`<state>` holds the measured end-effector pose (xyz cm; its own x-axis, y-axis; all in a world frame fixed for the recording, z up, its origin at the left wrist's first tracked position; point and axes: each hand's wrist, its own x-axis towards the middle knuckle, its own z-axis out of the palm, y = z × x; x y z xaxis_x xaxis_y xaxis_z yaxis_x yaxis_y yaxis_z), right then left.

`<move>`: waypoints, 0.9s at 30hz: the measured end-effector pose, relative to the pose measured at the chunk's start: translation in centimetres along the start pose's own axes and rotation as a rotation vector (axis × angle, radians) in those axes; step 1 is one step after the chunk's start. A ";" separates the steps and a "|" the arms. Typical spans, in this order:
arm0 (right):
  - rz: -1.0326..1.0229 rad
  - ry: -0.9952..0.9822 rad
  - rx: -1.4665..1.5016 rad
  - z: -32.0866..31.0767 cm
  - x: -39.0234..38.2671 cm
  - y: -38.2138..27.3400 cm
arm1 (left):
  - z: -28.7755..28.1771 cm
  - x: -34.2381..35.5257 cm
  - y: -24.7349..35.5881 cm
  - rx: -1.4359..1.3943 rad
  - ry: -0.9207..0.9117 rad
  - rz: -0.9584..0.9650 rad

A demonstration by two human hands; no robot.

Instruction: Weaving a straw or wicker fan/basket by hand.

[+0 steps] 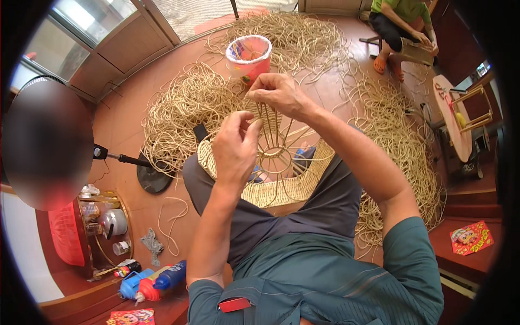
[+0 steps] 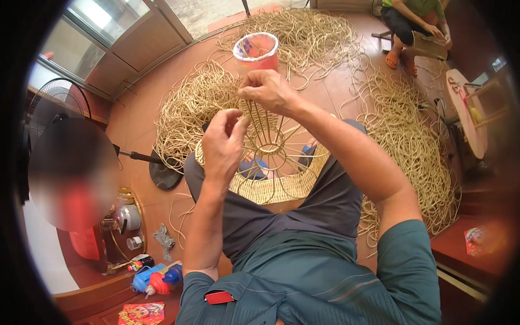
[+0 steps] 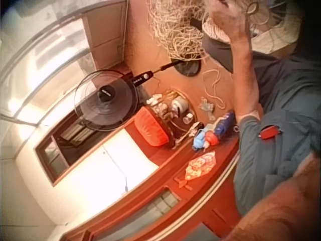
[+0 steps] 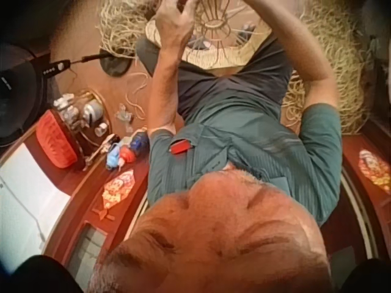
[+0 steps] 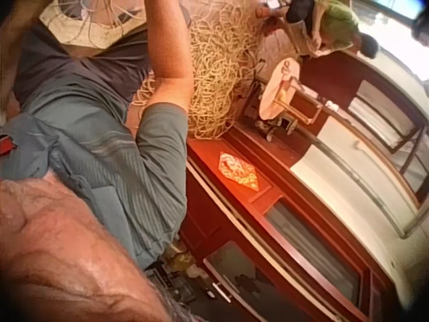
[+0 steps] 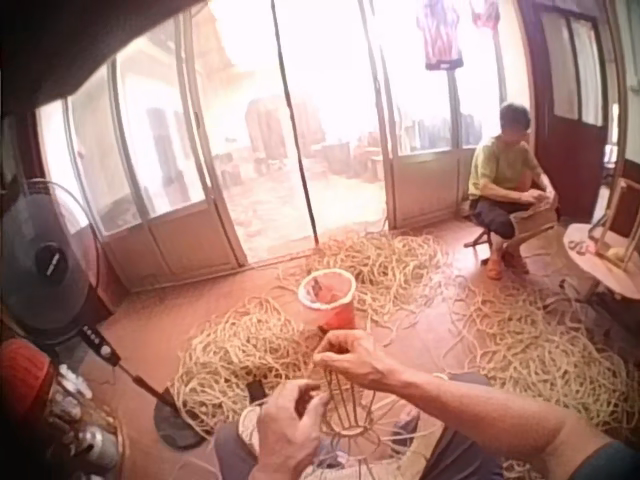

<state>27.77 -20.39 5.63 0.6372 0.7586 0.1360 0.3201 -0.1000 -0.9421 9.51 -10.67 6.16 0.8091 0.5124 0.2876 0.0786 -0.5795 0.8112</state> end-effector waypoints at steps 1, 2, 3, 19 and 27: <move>-0.008 0.001 -0.014 -0.1 0.0 0.6 | 1.2 0.7 0.1 0.068 0.031 0.035; 0.009 -0.005 0.072 -0.2 0.1 1.2 | 1.9 1.1 0.5 0.114 0.065 0.070; 0.028 -0.013 0.163 -0.1 0.0 1.3 | 2.5 1.2 0.7 0.164 0.097 0.102; 0.007 -0.039 0.480 0.0 -2.1 0.6 | -2.4 3.9 2.3 -1.201 -0.442 -0.483; -0.201 0.139 0.228 1.7 -3.1 0.2 | -3.6 5.9 2.6 -1.160 -0.417 -0.521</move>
<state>24.60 -21.66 4.52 0.6717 0.6522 0.3514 0.2937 0.2011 -0.9345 12.42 -6.91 11.81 0.9686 0.1570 -0.1928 0.0617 0.5992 0.7982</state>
